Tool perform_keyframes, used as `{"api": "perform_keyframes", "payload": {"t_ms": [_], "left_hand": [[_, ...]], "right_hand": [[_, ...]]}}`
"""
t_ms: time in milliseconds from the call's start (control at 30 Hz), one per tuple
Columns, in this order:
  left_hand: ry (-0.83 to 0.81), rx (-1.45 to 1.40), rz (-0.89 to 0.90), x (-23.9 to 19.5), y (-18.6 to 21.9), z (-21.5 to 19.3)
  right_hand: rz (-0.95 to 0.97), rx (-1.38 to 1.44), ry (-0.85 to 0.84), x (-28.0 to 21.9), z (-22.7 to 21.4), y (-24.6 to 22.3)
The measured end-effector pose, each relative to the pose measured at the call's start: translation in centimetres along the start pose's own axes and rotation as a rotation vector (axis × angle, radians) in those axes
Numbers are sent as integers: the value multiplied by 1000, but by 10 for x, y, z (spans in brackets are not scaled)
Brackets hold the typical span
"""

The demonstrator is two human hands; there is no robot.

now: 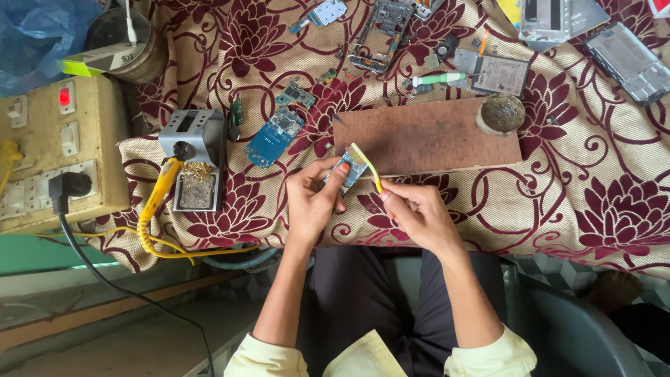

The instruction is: The person cleans a small blue circuit board using a toothbrush and a screwdriver. They scrub the board's surface and scrape at components while holding it on a wooden block.

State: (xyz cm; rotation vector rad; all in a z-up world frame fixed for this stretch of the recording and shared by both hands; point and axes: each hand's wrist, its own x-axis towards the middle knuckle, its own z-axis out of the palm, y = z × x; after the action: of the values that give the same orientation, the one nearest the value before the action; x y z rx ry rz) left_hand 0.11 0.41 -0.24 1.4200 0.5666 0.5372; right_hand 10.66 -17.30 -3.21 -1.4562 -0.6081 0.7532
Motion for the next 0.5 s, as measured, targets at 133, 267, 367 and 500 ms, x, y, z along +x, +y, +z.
{"api": "perform_keyframes", "payload": {"t_ms": [133, 267, 367, 500], "left_hand": [[1, -42, 5, 1, 2, -4], [41, -69, -12, 0, 3, -5], [11, -63, -3, -1, 3, -7], [-20, -74, 18, -1, 2, -10]], "right_hand": [[-84, -113, 15, 2, 2, -3], [50, -116, 3, 3, 0, -8], [42, -85, 9, 3, 0, -8], [-3, -93, 15, 2, 2, -6]]}}
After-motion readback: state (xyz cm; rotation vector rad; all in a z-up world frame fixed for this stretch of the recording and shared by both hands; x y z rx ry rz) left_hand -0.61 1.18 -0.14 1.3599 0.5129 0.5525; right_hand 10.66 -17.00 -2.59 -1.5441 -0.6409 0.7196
